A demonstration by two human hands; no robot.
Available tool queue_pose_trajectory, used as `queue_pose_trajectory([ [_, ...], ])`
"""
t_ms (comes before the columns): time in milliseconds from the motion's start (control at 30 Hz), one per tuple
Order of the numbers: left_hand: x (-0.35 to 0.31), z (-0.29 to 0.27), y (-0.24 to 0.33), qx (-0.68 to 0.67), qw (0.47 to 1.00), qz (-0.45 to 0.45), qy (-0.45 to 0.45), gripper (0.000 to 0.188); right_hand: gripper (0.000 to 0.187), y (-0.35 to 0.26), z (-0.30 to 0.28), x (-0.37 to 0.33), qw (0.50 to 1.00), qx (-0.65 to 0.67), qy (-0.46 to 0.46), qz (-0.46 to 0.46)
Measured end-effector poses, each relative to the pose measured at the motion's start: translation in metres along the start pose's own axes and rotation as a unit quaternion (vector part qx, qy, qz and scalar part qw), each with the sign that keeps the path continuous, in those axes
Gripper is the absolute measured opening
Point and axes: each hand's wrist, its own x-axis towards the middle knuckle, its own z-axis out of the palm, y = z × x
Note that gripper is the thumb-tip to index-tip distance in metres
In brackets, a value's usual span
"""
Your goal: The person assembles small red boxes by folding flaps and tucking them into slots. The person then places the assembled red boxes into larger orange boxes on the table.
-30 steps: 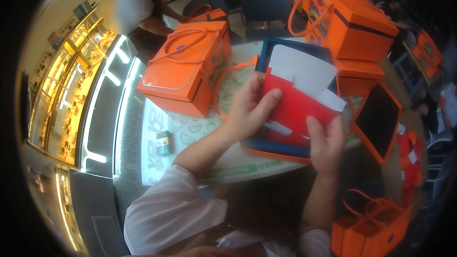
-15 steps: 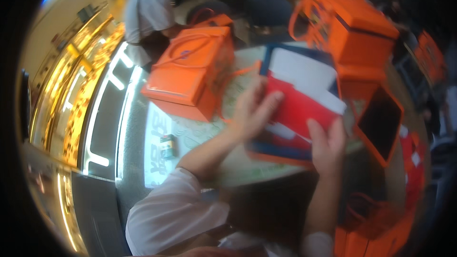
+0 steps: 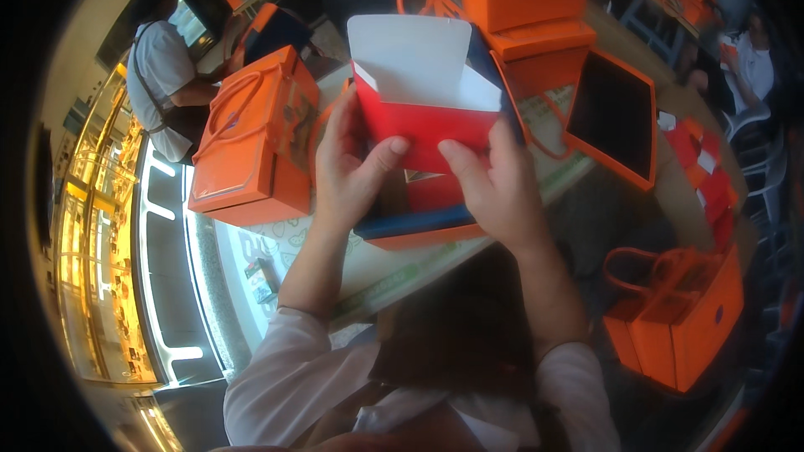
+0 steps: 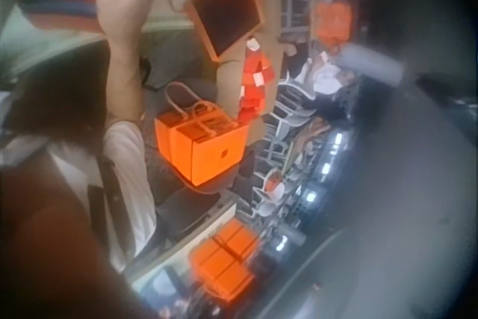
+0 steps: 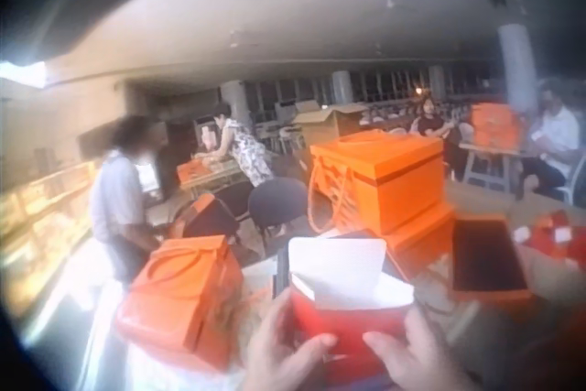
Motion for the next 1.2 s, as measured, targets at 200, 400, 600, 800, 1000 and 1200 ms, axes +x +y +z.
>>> queue_pose_trajectory([
  [200, 0.002, -0.001, 0.005, -0.018, 0.999, -0.043, -0.026, 0.067, 0.057, -0.01, 0.006, -0.003, 0.993, -0.099, -0.032, -0.052],
  [400, 0.0, -0.007, 0.002, -0.048, 0.991, -0.108, -0.065, 0.057, 0.066, 0.002, 0.001, 0.0, 0.994, 0.053, -0.017, -0.093],
  [600, -0.003, -0.005, -0.005, -0.043, 0.995, -0.042, -0.077, 0.067, 0.061, 0.0, -0.003, 0.003, 0.993, 0.045, 0.017, -0.11],
  [800, -0.007, -0.006, -0.007, -0.084, 0.995, -0.008, -0.048, 0.086, 0.053, 0.0, -0.004, 0.003, 0.994, -0.003, 0.02, -0.109],
  [1000, -0.005, -0.007, -0.01, -0.042, 0.994, 0.065, -0.072, 0.073, 0.047, 0.0, -0.013, 0.0, 0.997, -0.005, 0.007, -0.08],
  [1200, -0.007, -0.004, -0.005, -0.091, 0.994, 0.041, -0.054, 0.07, 0.04, -0.008, -0.012, 0.004, 0.996, 0.025, -0.027, -0.078],
])
